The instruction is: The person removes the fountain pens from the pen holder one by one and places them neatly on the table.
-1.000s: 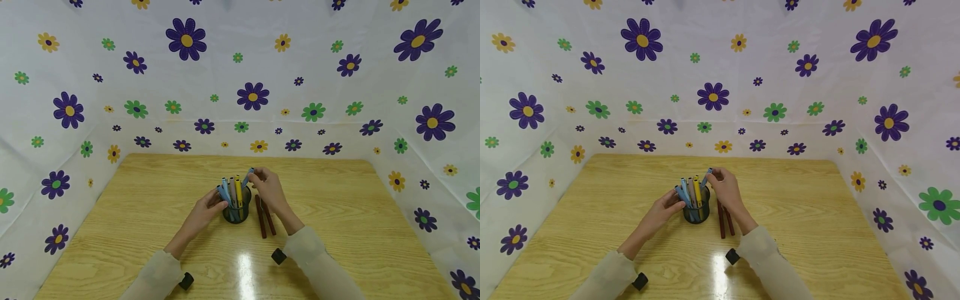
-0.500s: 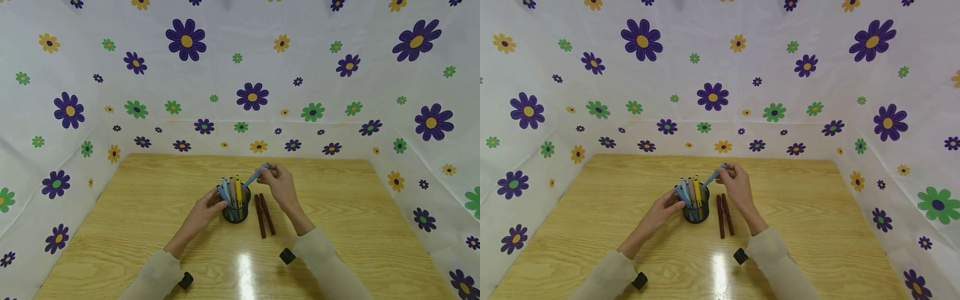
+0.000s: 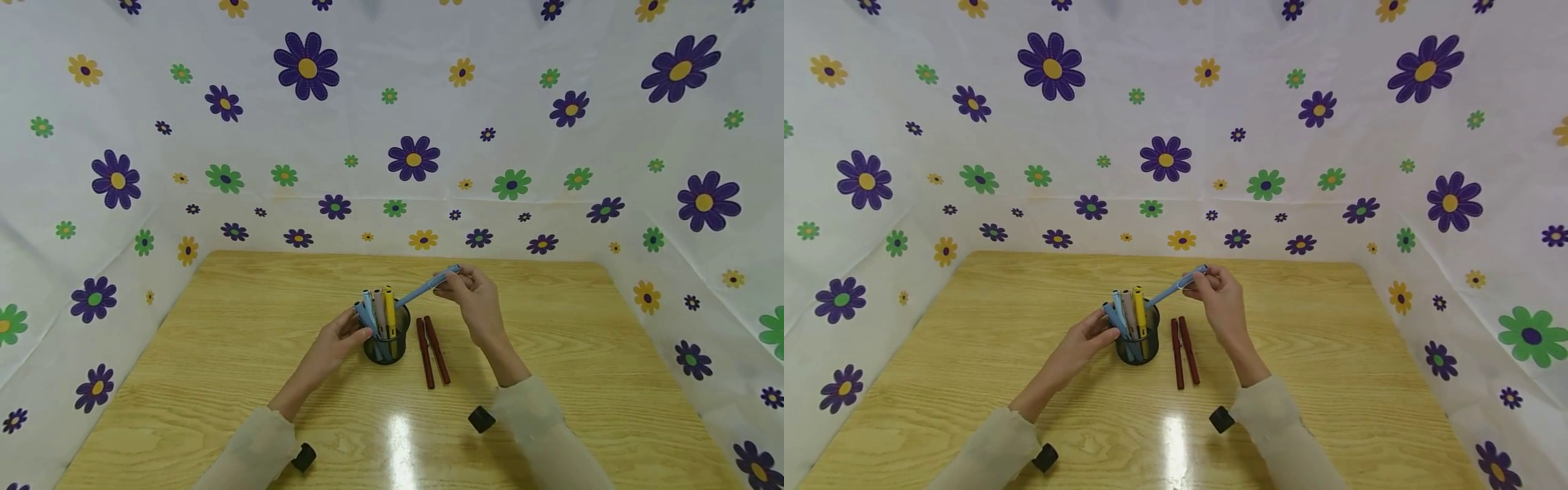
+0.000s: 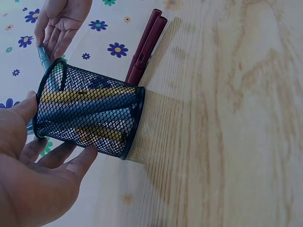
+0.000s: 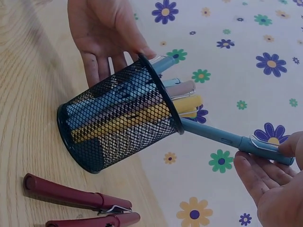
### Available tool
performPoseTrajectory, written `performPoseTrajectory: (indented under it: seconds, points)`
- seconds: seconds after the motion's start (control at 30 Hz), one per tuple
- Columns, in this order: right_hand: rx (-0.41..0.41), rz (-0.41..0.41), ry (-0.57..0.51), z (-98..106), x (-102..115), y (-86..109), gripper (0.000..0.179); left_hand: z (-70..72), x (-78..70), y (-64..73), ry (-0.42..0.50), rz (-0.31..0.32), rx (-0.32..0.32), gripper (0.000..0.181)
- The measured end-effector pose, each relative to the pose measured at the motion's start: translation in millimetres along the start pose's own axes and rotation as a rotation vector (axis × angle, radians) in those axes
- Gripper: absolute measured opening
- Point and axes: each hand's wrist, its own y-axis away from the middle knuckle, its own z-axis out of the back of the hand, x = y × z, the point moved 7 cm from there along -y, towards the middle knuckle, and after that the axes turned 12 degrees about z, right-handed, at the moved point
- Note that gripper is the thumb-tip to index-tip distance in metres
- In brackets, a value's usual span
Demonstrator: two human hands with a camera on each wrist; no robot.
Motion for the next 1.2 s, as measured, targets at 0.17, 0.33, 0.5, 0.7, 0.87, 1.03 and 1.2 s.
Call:
performPoseTrajectory:
  seconds: [0.17, 0.33, 0.5, 0.7, 0.87, 1.03, 1.2]
  points:
    - [-0.023, -0.012, -0.003, 9, 3, 1.1, 0.031, 0.4, 1.3, -0.4, -0.007, 0.011, -0.011, 0.072]
    - [-0.041, -0.019, -0.007, 18, 6, 2.5, 0.034, -0.4, 2.2, -1.3, -0.008, 0.005, -0.009, 0.072]
    - [-0.057, -0.022, -0.013, 29, 8, 3.5, 0.037, -0.9, 2.1, -1.4, -0.007, -0.002, -0.004, 0.072]
    - [-0.074, -0.018, -0.009, 44, 10, 5.6, 0.035, -0.6, 1.3, -0.8, -0.005, -0.003, 0.002, 0.071]
    - [-0.081, -0.024, 0.001, 57, 12, 8.1, 0.033, -0.6, 1.1, -0.6, -0.012, -0.005, 0.001, 0.072]
    - [-0.09, -0.026, 0.005, 70, 15, 11.1, 0.028, -0.4, 0.4, -0.1, -0.005, -0.006, 0.006, 0.072]
    - [-0.091, -0.017, 0.011, 81, 19, 14.9, 0.027, -0.7, -0.9, 0.6, -0.001, -0.008, 0.014, 0.072]
